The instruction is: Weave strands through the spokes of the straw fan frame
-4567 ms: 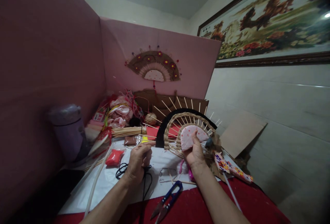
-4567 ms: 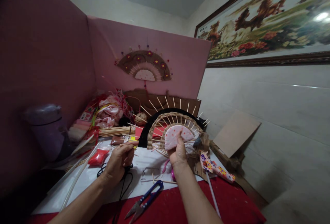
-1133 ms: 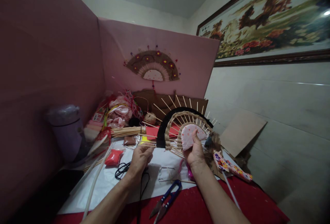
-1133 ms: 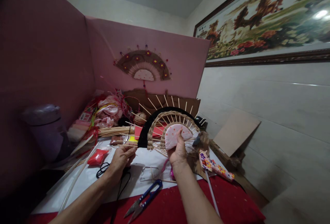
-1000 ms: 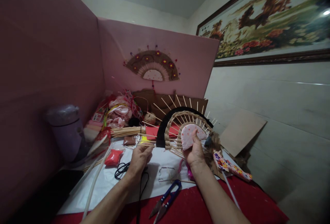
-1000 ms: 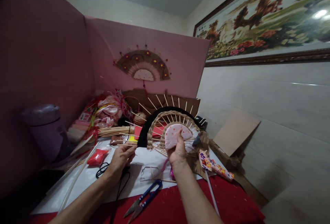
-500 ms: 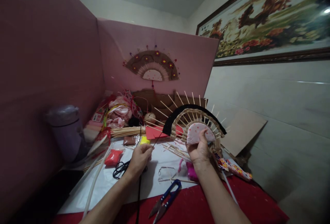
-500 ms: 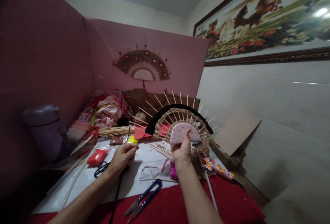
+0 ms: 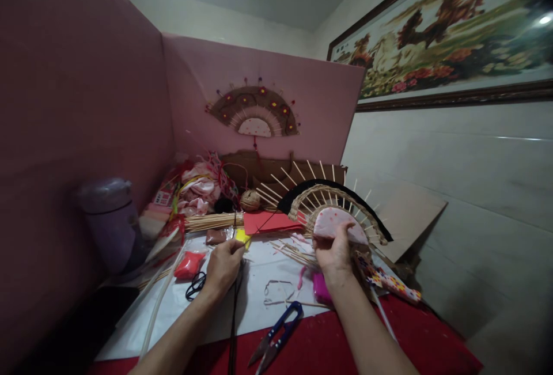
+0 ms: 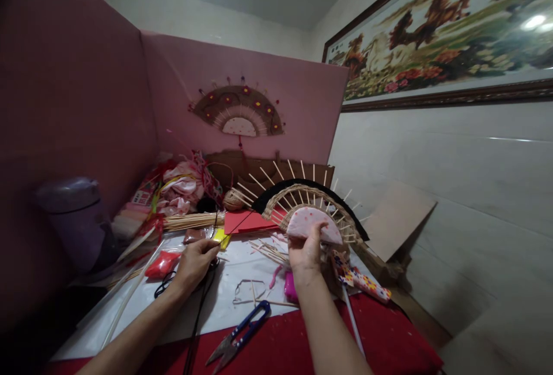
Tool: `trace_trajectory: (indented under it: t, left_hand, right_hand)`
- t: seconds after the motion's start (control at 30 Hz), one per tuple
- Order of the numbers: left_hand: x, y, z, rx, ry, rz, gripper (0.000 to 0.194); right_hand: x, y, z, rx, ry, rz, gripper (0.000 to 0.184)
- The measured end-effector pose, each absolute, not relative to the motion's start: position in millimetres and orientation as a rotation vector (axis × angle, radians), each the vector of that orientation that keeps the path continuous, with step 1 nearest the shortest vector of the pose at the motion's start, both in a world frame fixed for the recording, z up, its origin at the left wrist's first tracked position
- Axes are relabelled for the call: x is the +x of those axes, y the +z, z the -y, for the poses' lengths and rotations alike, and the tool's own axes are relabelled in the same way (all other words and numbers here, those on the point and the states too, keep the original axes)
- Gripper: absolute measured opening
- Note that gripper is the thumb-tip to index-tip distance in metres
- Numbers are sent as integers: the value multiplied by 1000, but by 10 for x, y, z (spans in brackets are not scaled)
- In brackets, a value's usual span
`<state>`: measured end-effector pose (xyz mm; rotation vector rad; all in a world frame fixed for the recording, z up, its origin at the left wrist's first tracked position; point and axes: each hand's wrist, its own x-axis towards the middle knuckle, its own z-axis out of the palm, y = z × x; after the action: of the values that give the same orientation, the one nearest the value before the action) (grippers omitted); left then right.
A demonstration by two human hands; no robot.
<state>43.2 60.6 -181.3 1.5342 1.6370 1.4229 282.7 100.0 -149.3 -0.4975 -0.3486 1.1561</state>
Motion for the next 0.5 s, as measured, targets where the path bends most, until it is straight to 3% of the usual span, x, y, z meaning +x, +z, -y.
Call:
trace_trajectory:
  t: [0.13,0.33,0.5]
  left_hand:
    - [424,-1748,-577,1492,1481,-1619,17]
    - [574,-1552,-402,1621,1852,-1545,21]
    - [723,-1625,-387,1476,1483,-1167,30]
  right_hand:
    - [2731,-1430,-947,-363,1244,304,40]
    - [2457,-1440,-843,-339,1296,360,29]
    - [2276,-1514,-747,-460,1232,526,27]
